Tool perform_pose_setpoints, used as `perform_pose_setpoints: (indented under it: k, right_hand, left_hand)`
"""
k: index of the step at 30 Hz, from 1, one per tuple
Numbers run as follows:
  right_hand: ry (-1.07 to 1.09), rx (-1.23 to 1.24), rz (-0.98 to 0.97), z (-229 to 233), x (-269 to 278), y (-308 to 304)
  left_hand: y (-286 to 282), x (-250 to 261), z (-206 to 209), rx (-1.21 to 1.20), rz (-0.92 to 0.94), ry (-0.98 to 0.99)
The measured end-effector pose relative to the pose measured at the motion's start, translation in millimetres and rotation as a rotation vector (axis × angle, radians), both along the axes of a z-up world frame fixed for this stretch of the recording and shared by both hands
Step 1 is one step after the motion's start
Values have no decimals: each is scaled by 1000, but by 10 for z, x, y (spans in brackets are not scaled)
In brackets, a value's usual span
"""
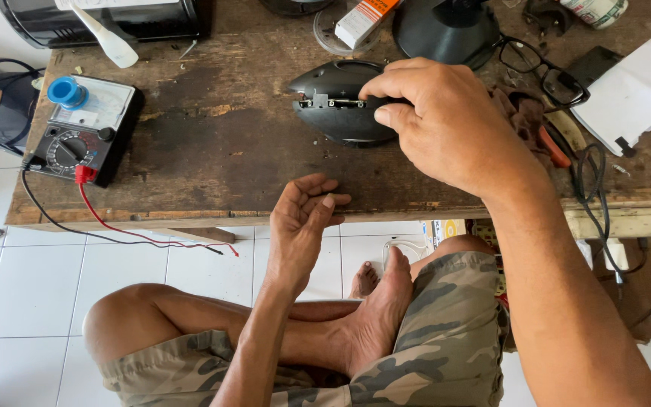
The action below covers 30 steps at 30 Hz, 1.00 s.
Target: The person disassembles a black circular electronic device, separating the casing to reveal the internal circuit board and wiring. They manipulate the components, lift the circuit board, and then reassemble the device by placing the casing back together.
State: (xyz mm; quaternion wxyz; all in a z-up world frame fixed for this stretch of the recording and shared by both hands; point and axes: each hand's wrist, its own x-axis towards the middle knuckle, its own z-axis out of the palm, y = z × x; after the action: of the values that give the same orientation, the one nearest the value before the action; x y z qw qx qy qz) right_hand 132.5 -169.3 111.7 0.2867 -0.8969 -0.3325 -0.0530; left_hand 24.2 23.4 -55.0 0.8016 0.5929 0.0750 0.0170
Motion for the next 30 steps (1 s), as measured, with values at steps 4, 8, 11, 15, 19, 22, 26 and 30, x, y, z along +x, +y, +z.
perform_pose_setpoints:
  k: [4,8,11,15,19,22,26,30]
  right_hand:
    - [-1,-10,2,-2,3,-9]
    - [54,-13,-18,27,-2,-13]
    - [70,-20,-23,31,-4,-18]
    - [103,-21,-39,43,-11,-19]
    - [104,-15,-45,21,-22,-36]
    - [72,-11,-30,-41,-26,-83]
    - [76,1,-78,-129,-28,-146]
    - [88,12,-105,-115,-51,-143]
  left_hand:
    - [-4,-5,24,10,0,-5]
    - [-5,2,8,5,8,-2]
    - [-4,-3,21,3,5,-1]
    - [-2,-4,29,0,5,-7]
    - [-9,4,15,2,15,2]
    - [-3,8,11,-4,12,15]
    - [2,-1,0,-24,3,2]
    - [6,-13,51,-5,-4,3]
